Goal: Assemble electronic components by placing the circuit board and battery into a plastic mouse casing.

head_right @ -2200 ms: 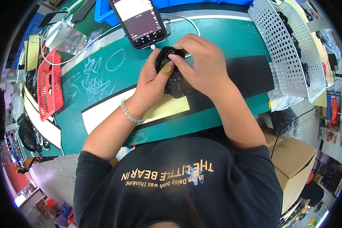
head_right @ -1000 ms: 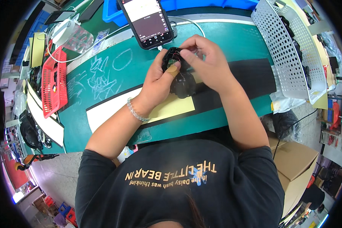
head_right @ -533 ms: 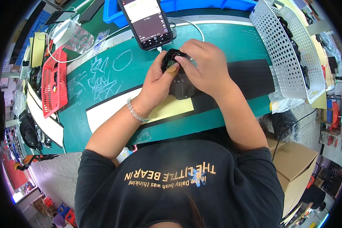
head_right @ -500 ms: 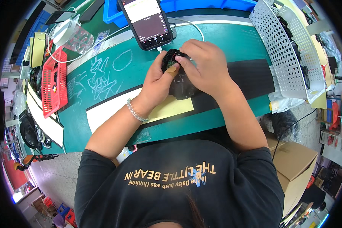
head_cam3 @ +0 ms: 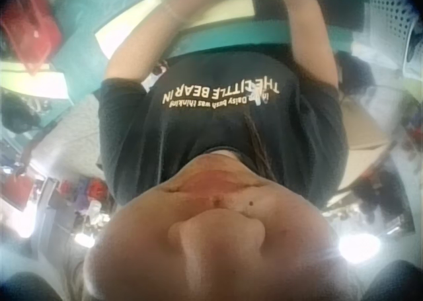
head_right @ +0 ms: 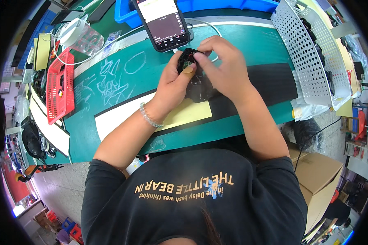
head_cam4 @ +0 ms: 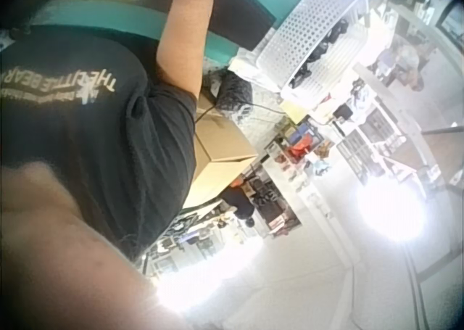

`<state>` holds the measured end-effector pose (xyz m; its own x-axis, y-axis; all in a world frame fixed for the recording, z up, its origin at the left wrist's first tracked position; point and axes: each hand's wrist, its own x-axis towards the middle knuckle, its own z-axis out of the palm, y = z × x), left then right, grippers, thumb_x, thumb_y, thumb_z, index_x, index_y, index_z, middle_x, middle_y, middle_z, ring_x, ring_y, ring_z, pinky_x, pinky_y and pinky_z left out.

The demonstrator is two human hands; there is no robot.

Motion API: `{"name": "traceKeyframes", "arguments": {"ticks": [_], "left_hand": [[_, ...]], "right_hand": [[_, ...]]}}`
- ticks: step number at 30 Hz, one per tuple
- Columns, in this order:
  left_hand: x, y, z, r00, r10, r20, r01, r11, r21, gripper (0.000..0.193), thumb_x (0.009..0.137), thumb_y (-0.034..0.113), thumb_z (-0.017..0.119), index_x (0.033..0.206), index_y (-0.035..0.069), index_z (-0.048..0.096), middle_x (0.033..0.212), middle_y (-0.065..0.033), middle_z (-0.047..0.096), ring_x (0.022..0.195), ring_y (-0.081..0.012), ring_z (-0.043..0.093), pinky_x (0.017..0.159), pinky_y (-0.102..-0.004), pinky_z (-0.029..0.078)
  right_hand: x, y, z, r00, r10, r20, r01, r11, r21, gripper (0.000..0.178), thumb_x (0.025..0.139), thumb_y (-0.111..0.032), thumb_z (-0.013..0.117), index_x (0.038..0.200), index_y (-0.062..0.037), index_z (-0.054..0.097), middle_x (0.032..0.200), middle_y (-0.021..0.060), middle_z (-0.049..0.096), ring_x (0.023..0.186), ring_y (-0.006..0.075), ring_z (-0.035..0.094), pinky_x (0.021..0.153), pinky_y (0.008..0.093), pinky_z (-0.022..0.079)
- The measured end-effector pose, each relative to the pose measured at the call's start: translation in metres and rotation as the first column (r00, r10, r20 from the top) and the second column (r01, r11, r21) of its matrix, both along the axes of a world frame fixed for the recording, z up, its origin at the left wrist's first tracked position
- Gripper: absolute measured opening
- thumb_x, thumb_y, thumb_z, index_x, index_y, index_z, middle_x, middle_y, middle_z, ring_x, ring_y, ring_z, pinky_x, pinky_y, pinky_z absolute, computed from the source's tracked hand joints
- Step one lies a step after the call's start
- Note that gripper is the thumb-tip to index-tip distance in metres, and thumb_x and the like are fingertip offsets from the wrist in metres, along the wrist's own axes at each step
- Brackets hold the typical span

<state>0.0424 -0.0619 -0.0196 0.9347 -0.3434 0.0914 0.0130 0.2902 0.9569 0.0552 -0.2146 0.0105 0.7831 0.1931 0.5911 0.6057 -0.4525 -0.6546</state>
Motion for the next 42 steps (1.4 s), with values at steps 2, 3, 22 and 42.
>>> {"name": "traceKeyframes", "arguments": {"ticks": [2, 3, 22, 42], "left_hand": [[-0.001, -0.001, -0.003, 1.0, 0.001, 0.011, -0.001, 1.0, 0.005, 0.014, 0.092, 0.01, 0.049, 0.1, -0.001, 0.045, 0.083, -0.0043, 0.053, 0.075, -0.0067, 0.046, 0.065, -0.0239, 0.042], [-0.001, -0.002, -0.003, 1.0, -0.004, 0.02, 0.004, 1.0, 0.011, 0.014, 0.092, 0.01, 0.05, 0.099, -0.001, 0.045, 0.082, -0.0045, 0.053, 0.074, -0.007, 0.046, 0.064, -0.024, 0.042], [-0.007, 0.003, 0.003, 0.991, -0.094, -0.094, 0.094, 0.996, -0.003, 0.029, 0.092, 0.017, 0.053, 0.113, -0.001, 0.045, 0.094, -0.0027, 0.053, 0.084, -0.0074, 0.048, 0.074, -0.0234, 0.043], [-0.005, 0.0, -0.002, 0.995, -0.082, -0.055, 0.078, 0.993, -0.086, 0.016, 0.093, 0.013, 0.049, 0.101, 0.001, 0.043, 0.089, -0.0019, 0.049, 0.082, -0.0054, 0.043, 0.071, -0.0215, 0.041]], "right_hand": [[0.002, -0.004, -0.002, 0.989, 0.038, -0.145, -0.03, 0.998, 0.059, 0.008, 0.084, -0.01, 0.061, 0.083, -0.0021, 0.058, 0.08, 0.0034, 0.06, 0.071, 0.0141, 0.054, 0.068, 0.0239, 0.042], [0.002, -0.005, -0.004, 0.94, 0.143, -0.31, -0.081, 0.975, 0.207, 0.009, 0.086, -0.011, 0.059, 0.083, -0.0025, 0.057, 0.08, 0.0011, 0.059, 0.073, 0.0105, 0.051, 0.07, 0.0232, 0.04], [0.0, -0.005, -0.008, 0.935, 0.226, -0.275, -0.117, 0.925, 0.363, 0.006, 0.08, -0.002, 0.061, 0.08, -0.0024, 0.055, 0.079, -0.0008, 0.053, 0.068, 0.0077, 0.042, 0.062, 0.0227, 0.034], [0.0, -0.004, 0.003, 0.995, 0.103, 0.0, -0.102, 0.994, -0.038, 0.015, 0.071, 0.0, 0.066, 0.078, 0.0009, 0.053, 0.073, 0.0107, 0.053, 0.065, 0.0252, 0.055, 0.06, 0.0309, 0.045]]}}
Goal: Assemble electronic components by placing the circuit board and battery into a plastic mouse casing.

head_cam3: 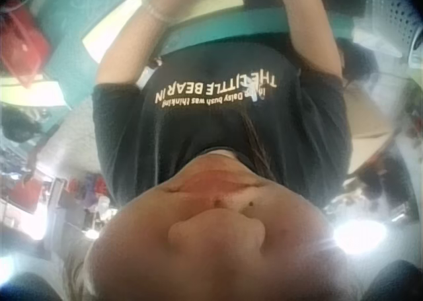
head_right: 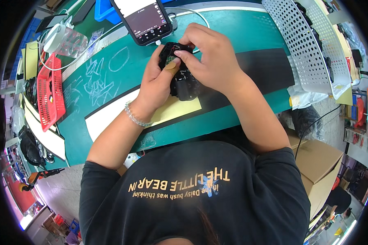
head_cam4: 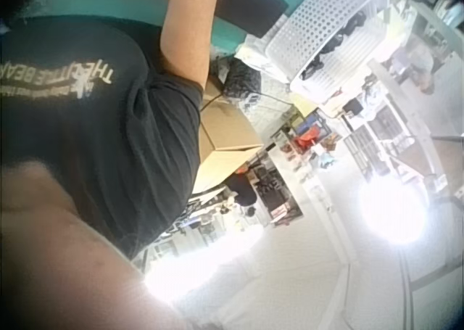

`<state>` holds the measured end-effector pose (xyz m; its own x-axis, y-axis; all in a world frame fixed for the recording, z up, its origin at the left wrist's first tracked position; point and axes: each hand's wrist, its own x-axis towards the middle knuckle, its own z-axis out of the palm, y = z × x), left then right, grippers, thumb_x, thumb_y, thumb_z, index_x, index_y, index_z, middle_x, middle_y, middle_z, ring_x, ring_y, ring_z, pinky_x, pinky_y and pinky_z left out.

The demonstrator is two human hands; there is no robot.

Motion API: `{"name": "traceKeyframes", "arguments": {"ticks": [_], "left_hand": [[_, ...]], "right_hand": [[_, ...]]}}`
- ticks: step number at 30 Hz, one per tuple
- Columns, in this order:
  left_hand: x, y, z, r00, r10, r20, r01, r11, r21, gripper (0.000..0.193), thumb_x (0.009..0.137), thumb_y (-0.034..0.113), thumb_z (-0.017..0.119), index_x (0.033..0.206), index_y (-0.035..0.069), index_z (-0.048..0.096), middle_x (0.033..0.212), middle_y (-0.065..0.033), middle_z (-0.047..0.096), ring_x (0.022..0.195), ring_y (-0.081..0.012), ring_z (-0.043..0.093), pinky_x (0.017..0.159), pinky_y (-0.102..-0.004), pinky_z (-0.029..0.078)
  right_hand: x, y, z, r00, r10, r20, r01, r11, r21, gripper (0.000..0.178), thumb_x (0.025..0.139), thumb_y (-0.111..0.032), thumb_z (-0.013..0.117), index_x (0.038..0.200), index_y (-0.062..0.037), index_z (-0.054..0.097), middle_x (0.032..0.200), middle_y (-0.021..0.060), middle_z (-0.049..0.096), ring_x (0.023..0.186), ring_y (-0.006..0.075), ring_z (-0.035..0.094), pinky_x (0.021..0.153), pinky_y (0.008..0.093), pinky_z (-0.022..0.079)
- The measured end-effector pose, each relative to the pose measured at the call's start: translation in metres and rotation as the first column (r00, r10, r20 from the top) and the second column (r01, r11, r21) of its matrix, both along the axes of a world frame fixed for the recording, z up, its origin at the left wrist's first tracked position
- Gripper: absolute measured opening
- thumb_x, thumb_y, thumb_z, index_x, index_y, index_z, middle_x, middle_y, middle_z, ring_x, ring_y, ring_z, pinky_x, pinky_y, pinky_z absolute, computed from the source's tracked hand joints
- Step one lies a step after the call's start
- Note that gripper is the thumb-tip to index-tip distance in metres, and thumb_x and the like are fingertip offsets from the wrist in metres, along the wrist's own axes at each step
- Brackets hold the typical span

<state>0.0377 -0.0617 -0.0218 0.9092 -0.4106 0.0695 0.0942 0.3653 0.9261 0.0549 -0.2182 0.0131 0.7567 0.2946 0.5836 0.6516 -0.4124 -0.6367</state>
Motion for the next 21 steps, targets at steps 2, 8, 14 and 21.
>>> {"name": "traceKeyframes", "arguments": {"ticks": [2, 8, 14, 21], "left_hand": [[0.0, 0.0, 0.0, 1.0, 0.001, 0.001, -0.001, 1.0, 0.01, 0.015, 0.093, 0.012, 0.049, 0.101, 0.001, 0.043, 0.088, -0.0018, 0.049, 0.081, -0.0054, 0.043, 0.071, -0.0215, 0.041], [0.001, 0.0, 0.005, 1.0, 0.003, -0.027, -0.003, 1.0, 0.004, 0.013, 0.092, 0.009, 0.048, 0.1, 0.001, 0.043, 0.087, -0.0019, 0.049, 0.078, -0.005, 0.044, 0.068, -0.0212, 0.042], [0.003, -0.002, 0.007, 0.999, 0.049, -0.009, -0.048, 0.998, 0.045, 0.013, 0.092, 0.009, 0.048, 0.101, 0.001, 0.043, 0.086, -0.0019, 0.05, 0.078, -0.0045, 0.045, 0.067, -0.0207, 0.042], [0.001, 0.0, 0.001, 0.999, 0.035, 0.005, -0.035, 0.998, 0.056, 0.021, 0.09, 0.012, 0.054, 0.107, 0.001, 0.048, 0.093, -0.0018, 0.055, 0.082, -0.0057, 0.05, 0.071, -0.0213, 0.043]], "right_hand": [[0.0, 0.0, 0.0, 1.0, 0.002, -0.004, -0.002, 1.0, -0.004, 0.015, 0.072, -0.001, 0.066, 0.078, 0.0011, 0.052, 0.073, 0.0112, 0.053, 0.065, 0.0262, 0.055, 0.059, 0.0314, 0.045], [0.0, 0.0, -0.002, 1.0, -0.003, 0.026, 0.003, 1.0, 0.006, 0.015, 0.073, -0.002, 0.066, 0.078, 0.0011, 0.052, 0.075, 0.0121, 0.054, 0.066, 0.0282, 0.054, 0.06, 0.0319, 0.045], [0.001, -0.005, -0.001, 0.975, 0.064, -0.213, -0.036, 0.99, 0.136, 0.012, 0.081, -0.008, 0.063, 0.085, 0.0014, 0.057, 0.076, 0.0046, 0.058, 0.072, 0.0156, 0.055, 0.065, 0.0261, 0.043], [0.004, -0.008, -0.01, 0.779, 0.296, -0.552, -0.084, 0.923, 0.376, 0.015, 0.091, -0.015, 0.056, 0.086, -0.0006, 0.055, 0.079, -0.0017, 0.054, 0.077, 0.0059, 0.046, 0.07, 0.0221, 0.04]]}}
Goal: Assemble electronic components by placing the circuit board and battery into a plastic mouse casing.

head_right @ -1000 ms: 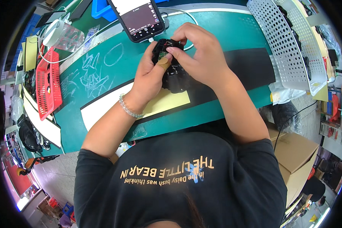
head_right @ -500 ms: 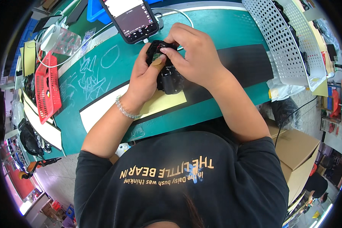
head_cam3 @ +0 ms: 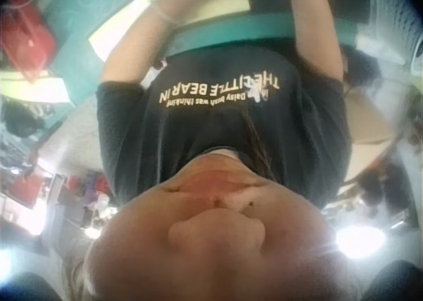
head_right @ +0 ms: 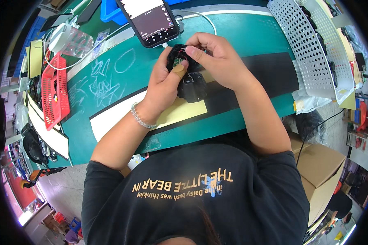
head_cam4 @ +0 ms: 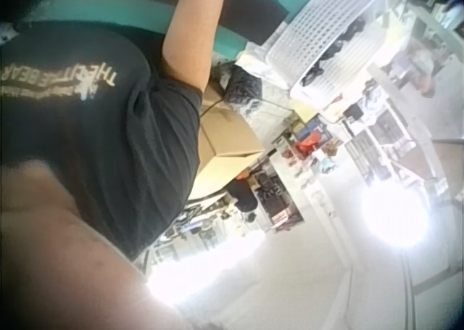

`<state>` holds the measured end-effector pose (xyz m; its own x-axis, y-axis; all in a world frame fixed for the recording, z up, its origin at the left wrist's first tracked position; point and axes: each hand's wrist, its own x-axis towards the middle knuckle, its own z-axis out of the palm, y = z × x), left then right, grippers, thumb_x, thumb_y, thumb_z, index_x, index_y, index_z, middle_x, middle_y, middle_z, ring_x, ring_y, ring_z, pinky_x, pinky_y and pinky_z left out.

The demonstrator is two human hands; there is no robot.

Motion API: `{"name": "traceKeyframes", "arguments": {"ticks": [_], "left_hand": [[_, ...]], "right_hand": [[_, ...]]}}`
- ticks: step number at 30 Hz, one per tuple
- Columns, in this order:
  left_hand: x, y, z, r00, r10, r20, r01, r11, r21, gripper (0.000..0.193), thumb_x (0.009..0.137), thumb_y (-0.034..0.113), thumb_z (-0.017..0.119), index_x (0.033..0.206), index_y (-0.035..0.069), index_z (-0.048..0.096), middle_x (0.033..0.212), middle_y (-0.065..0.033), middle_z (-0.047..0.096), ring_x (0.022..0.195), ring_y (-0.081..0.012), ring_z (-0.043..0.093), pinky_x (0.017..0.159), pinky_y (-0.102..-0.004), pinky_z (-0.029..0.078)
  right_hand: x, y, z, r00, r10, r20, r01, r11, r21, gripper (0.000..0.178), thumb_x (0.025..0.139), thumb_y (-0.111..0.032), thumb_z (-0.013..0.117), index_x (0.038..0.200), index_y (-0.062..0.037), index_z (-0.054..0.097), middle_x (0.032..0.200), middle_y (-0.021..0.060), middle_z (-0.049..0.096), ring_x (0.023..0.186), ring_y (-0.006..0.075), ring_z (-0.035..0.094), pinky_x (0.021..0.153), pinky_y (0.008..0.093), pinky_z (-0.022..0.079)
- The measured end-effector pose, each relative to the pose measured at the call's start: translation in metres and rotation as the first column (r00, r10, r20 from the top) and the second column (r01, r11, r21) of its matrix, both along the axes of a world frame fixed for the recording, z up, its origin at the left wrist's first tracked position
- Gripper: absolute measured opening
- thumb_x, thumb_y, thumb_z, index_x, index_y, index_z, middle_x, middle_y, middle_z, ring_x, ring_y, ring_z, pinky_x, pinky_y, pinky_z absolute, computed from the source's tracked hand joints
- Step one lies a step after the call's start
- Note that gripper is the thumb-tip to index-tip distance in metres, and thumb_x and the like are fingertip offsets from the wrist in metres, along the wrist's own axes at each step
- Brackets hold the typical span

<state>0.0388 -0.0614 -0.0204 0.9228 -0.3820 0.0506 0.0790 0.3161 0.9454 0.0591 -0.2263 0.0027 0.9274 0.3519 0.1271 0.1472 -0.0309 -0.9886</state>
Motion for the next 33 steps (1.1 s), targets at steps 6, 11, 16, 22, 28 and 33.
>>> {"name": "traceKeyframes", "arguments": {"ticks": [6, 11, 16, 22, 28, 33], "left_hand": [[-0.0024, 0.0016, 0.0009, 1.0, -0.023, 0.005, 0.023, 0.999, 0.023, 0.02, 0.09, 0.012, 0.053, 0.106, 0.001, 0.046, 0.09, -0.0008, 0.053, 0.081, -0.005, 0.047, 0.069, -0.0209, 0.042], [-0.0041, 0.0015, 0.0041, 0.999, -0.036, 0.027, 0.035, 0.999, 0.035, 0.021, 0.091, 0.012, 0.054, 0.106, 0.001, 0.046, 0.09, -0.001, 0.053, 0.081, -0.0052, 0.046, 0.069, -0.0212, 0.042], [-0.0041, -0.0008, 0.006, 1.0, -0.02, 0.0, 0.02, 1.0, -0.014, 0.018, 0.094, 0.013, 0.048, 0.104, -0.001, 0.041, 0.088, -0.0032, 0.05, 0.081, -0.0057, 0.045, 0.068, -0.0218, 0.042], [-0.0017, -0.0008, 0.0046, 0.999, -0.022, 0.043, 0.02, 0.999, 0.044, 0.017, 0.094, 0.014, 0.049, 0.101, 0.001, 0.041, 0.087, -0.0024, 0.049, 0.079, -0.0049, 0.044, 0.066, -0.021, 0.042], [-0.0011, -0.0012, 0.0031, 0.998, -0.017, 0.066, 0.014, 0.999, 0.042, 0.016, 0.093, 0.014, 0.05, 0.098, 0.001, 0.042, 0.083, -0.001, 0.048, 0.075, -0.0048, 0.043, 0.064, -0.0213, 0.041], [-0.0037, -0.0002, 0.0033, 0.994, -0.035, 0.107, 0.024, 0.994, 0.103, 0.017, 0.092, 0.013, 0.051, 0.099, 0.001, 0.042, 0.082, -0.0009, 0.049, 0.075, -0.0047, 0.043, 0.064, -0.0215, 0.041]], "right_hand": [[-0.0025, 0.0008, 0.0023, 0.999, 0.023, 0.023, -0.022, 1.0, -0.016, 0.013, 0.09, -0.013, 0.056, 0.086, -0.0015, 0.053, 0.079, -0.0016, 0.052, 0.076, 0.006, 0.046, 0.07, 0.0224, 0.04], [-0.0058, 0.0019, 0.0017, 1.0, 0.029, 0.011, -0.03, 0.998, 0.059, 0.012, 0.09, -0.012, 0.057, 0.085, -0.0017, 0.053, 0.078, -0.001, 0.052, 0.075, 0.0068, 0.046, 0.07, 0.0227, 0.04], [-0.0058, 0.005, 0.0011, 0.991, -0.068, 0.116, 0.074, 0.996, -0.046, 0.014, 0.089, -0.013, 0.057, 0.085, 0.0002, 0.055, 0.077, 0.0, 0.055, 0.075, 0.0069, 0.048, 0.07, 0.0225, 0.04], [-0.0001, -0.0016, 0.002, 0.993, -0.017, 0.12, 0.013, 0.999, 0.038, 0.018, 0.092, -0.016, 0.053, 0.09, 0.001, 0.057, 0.078, 0.0002, 0.056, 0.075, 0.0071, 0.049, 0.068, 0.023, 0.042], [-0.0018, 0.0022, 0.0011, 0.997, 0.019, 0.075, -0.024, 0.997, 0.07, 0.012, 0.091, -0.011, 0.055, 0.087, 0.0, 0.056, 0.079, -0.0008, 0.056, 0.074, 0.0049, 0.051, 0.068, 0.0222, 0.044], [0.0005, -0.0022, -0.0018, 0.99, 0.129, 0.062, -0.139, 0.971, 0.195, 0.008, 0.089, -0.008, 0.057, 0.085, -0.0006, 0.056, 0.079, -0.0001, 0.058, 0.073, 0.0053, 0.053, 0.07, 0.022, 0.045]]}}
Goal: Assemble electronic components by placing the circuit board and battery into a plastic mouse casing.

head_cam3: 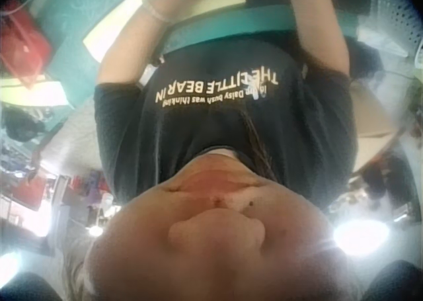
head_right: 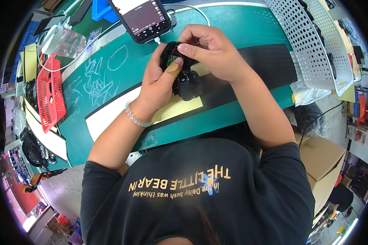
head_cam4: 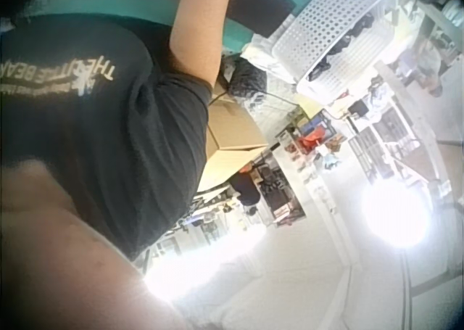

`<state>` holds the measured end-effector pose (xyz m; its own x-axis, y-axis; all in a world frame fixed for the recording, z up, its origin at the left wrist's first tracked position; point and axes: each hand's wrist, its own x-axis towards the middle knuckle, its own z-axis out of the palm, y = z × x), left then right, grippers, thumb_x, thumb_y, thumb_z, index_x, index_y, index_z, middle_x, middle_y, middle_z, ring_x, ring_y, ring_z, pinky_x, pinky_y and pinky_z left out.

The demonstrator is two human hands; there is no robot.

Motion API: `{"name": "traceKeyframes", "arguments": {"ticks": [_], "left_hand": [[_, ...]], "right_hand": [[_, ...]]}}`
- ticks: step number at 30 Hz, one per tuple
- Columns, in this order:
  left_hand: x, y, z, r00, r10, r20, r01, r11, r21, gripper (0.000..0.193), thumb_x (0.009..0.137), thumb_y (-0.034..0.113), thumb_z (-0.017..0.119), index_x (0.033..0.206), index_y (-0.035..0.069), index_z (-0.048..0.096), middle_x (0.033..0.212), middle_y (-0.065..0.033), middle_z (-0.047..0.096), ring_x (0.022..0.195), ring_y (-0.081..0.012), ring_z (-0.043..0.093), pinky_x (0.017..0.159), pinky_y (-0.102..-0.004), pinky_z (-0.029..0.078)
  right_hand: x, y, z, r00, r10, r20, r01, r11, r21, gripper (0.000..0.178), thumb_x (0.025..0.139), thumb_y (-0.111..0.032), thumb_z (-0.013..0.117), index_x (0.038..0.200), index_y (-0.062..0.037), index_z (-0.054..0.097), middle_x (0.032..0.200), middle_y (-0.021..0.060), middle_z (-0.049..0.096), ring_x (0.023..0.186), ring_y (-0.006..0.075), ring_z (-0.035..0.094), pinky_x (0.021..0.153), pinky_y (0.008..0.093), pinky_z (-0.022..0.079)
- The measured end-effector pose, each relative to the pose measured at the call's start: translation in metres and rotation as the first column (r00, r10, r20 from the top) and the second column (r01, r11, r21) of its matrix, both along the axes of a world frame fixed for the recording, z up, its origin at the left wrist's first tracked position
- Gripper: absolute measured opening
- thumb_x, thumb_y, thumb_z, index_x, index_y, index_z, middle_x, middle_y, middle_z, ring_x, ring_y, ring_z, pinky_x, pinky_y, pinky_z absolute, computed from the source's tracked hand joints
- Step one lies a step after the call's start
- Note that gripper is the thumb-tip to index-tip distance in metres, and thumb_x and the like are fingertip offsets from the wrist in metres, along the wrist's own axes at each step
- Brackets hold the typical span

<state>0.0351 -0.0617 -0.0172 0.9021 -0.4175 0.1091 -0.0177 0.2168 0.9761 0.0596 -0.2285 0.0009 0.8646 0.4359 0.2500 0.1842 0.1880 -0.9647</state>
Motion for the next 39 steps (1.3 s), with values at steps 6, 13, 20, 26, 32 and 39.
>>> {"name": "traceKeyframes", "arguments": {"ticks": [6, 13, 20, 26, 32, 39], "left_hand": [[0.002, -0.001, -0.001, 0.994, 0.029, -0.104, -0.042, 0.991, -0.124, 0.016, 0.092, 0.013, 0.051, 0.099, 0.001, 0.043, 0.082, -0.0014, 0.05, 0.075, -0.0047, 0.043, 0.064, -0.0212, 0.041], [0.001, -0.002, -0.002, 0.997, 0.078, -0.02, -0.079, 0.996, -0.04, 0.014, 0.093, 0.012, 0.049, 0.099, 0.001, 0.043, 0.082, -0.0017, 0.049, 0.076, -0.0049, 0.043, 0.065, -0.0213, 0.041], [0.001, -0.002, -0.005, 0.997, 0.08, -0.012, -0.08, 0.997, -0.002, 0.014, 0.093, 0.012, 0.049, 0.099, 0.0, 0.042, 0.084, -0.0026, 0.051, 0.077, -0.0058, 0.044, 0.066, -0.0223, 0.041], [0.002, -0.002, -0.004, 0.994, 0.096, 0.05, -0.097, 0.995, 0.012, 0.015, 0.093, 0.011, 0.049, 0.101, 0.001, 0.043, 0.085, -0.0031, 0.053, 0.079, -0.0063, 0.047, 0.069, -0.0223, 0.043], [0.001, -0.004, -0.005, 0.982, 0.154, 0.112, -0.149, 0.988, -0.048, 0.015, 0.092, 0.011, 0.05, 0.101, 0.001, 0.043, 0.083, -0.0033, 0.053, 0.075, -0.0065, 0.047, 0.064, -0.0228, 0.042], [0.001, 0.0, -0.007, 0.979, 0.136, 0.153, -0.143, 0.989, 0.042, 0.016, 0.091, 0.011, 0.051, 0.1, 0.001, 0.043, 0.078, -0.0057, 0.054, 0.069, -0.0088, 0.047, 0.059, -0.0256, 0.041]], "right_hand": [[-0.009, 0.012, 0.006, 0.948, -0.259, 0.185, 0.298, 0.927, -0.229, 0.008, 0.084, -0.007, 0.063, 0.084, -0.001, 0.058, 0.078, 0.0009, 0.061, 0.071, 0.0079, 0.056, 0.066, 0.0231, 0.044], [-0.006, 0.015, 0.008, 0.73, -0.296, 0.617, 0.541, 0.801, -0.257, 0.011, 0.075, -0.006, 0.067, 0.08, -0.0021, 0.057, 0.074, 0.0075, 0.06, 0.065, 0.0225, 0.058, 0.058, 0.029, 0.044], [-0.004, 0.011, 0.003, 0.775, -0.264, 0.574, 0.497, 0.815, -0.296, 0.01, 0.075, -0.005, 0.066, 0.081, -0.0019, 0.058, 0.073, 0.0073, 0.06, 0.067, 0.0218, 0.058, 0.059, 0.0292, 0.044], [-0.003, 0.009, 0.0, 0.938, -0.296, 0.179, 0.317, 0.943, -0.105, 0.011, 0.078, -0.007, 0.067, 0.086, -0.003, 0.061, 0.081, 0.0013, 0.063, 0.073, 0.0103, 0.057, 0.063, 0.0249, 0.04], [-0.008, 0.01, 0.006, 0.828, -0.276, 0.487, 0.423, 0.879, -0.221, 0.013, 0.081, -0.008, 0.065, 0.093, -0.0008, 0.062, 0.086, 0.0022, 0.064, 0.075, 0.0074, 0.055, 0.067, 0.0229, 0.042], [-0.003, 0.007, 0.0, 0.991, -0.132, 0.021, 0.133, 0.99, -0.051, 0.011, 0.086, -0.01, 0.06, 0.089, 0.0, 0.06, 0.082, 0.002, 0.06, 0.077, 0.0068, 0.054, 0.072, 0.0221, 0.043]]}}
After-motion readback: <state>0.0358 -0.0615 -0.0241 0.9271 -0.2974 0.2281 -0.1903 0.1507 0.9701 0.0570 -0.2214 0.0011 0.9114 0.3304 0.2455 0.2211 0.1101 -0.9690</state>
